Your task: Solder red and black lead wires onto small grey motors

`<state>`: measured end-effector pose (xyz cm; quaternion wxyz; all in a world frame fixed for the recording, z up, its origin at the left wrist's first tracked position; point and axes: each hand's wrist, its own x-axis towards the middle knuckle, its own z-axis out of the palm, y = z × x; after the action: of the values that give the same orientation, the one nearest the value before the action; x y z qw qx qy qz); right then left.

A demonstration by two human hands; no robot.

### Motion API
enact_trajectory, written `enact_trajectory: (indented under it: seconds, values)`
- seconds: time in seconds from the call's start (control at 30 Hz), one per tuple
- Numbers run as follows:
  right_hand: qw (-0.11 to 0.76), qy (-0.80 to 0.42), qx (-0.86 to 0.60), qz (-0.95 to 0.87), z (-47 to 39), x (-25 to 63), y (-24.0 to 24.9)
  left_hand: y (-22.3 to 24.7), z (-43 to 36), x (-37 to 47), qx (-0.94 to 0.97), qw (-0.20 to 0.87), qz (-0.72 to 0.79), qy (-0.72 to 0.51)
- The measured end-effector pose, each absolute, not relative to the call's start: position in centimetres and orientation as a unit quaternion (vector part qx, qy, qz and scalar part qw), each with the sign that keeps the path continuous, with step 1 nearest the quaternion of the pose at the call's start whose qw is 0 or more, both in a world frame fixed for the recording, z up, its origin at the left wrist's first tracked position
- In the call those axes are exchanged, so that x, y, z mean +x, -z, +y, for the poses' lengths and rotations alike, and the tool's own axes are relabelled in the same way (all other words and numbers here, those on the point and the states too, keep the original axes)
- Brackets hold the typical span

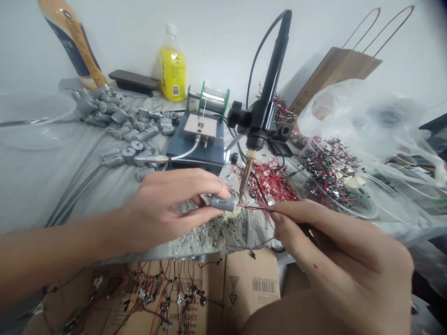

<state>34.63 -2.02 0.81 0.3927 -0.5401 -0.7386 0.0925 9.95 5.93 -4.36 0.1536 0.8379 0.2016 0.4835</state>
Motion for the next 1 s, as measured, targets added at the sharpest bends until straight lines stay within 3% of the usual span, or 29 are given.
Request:
enact_trajectory:
  seconds: [1.0]
  values:
    - [0.370,-0.082,-0.508,-0.774,-1.09,34.59,-0.33,4.26,5.92,9.79,0.845,0.147,0.219,-0.465]
